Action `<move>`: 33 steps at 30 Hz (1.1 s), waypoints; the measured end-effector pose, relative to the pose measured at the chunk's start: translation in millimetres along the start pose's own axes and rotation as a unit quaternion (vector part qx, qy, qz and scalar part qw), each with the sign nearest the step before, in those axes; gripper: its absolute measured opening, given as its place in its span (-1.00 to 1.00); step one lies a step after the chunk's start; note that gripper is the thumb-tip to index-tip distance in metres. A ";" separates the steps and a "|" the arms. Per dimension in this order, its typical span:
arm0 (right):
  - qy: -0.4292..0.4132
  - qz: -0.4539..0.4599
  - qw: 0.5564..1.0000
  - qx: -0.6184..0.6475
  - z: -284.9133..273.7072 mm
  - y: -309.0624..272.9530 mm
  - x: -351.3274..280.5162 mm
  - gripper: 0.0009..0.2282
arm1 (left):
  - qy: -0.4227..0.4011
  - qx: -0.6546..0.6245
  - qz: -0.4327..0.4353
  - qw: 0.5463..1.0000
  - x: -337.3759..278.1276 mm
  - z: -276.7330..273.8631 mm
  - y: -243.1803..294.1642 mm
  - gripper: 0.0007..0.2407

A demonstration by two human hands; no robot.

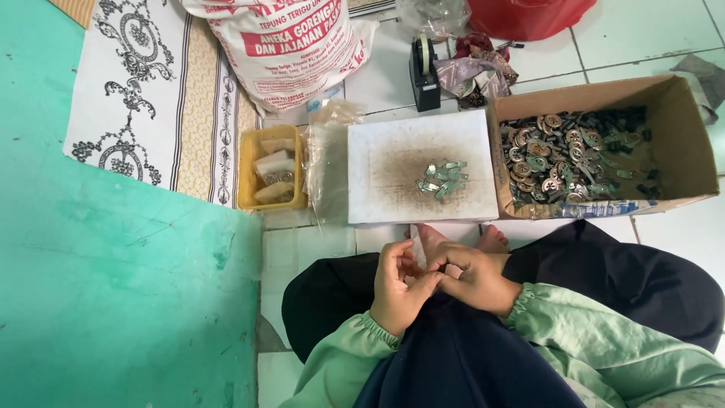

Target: Packaging small decorative metal components into individual plastic bags by hand.

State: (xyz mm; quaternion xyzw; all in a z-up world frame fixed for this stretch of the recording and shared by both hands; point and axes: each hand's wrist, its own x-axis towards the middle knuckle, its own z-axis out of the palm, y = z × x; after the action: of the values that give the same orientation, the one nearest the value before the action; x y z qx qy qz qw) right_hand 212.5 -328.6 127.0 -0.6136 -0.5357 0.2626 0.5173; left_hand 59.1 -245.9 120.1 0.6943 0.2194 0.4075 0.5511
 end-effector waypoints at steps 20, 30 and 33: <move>-0.001 0.174 0.960 -0.221 -50.9 121.9 58.3 -0.76 | -0.071 0.207 0.085 0.972 32.7 -27.0 1.9 -0.83; -0.075 0.227 0.873 -0.425 -58.4 138.6 106.7 -0.61 | -0.059 0.188 0.045 0.979 18.8 -45.4 -36.0 -0.65; -0.042 0.222 0.872 -0.435 -55.2 160.6 105.2 -0.67 | -0.053 0.183 0.044 0.981 16.5 -50.0 -42.7 -0.64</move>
State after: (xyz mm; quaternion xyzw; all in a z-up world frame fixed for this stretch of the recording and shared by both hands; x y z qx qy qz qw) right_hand 353.1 -232.8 22.3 -0.8677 -0.4668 0.1366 0.1030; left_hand 34.3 -191.5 88.2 0.8129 0.2301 0.3474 0.4069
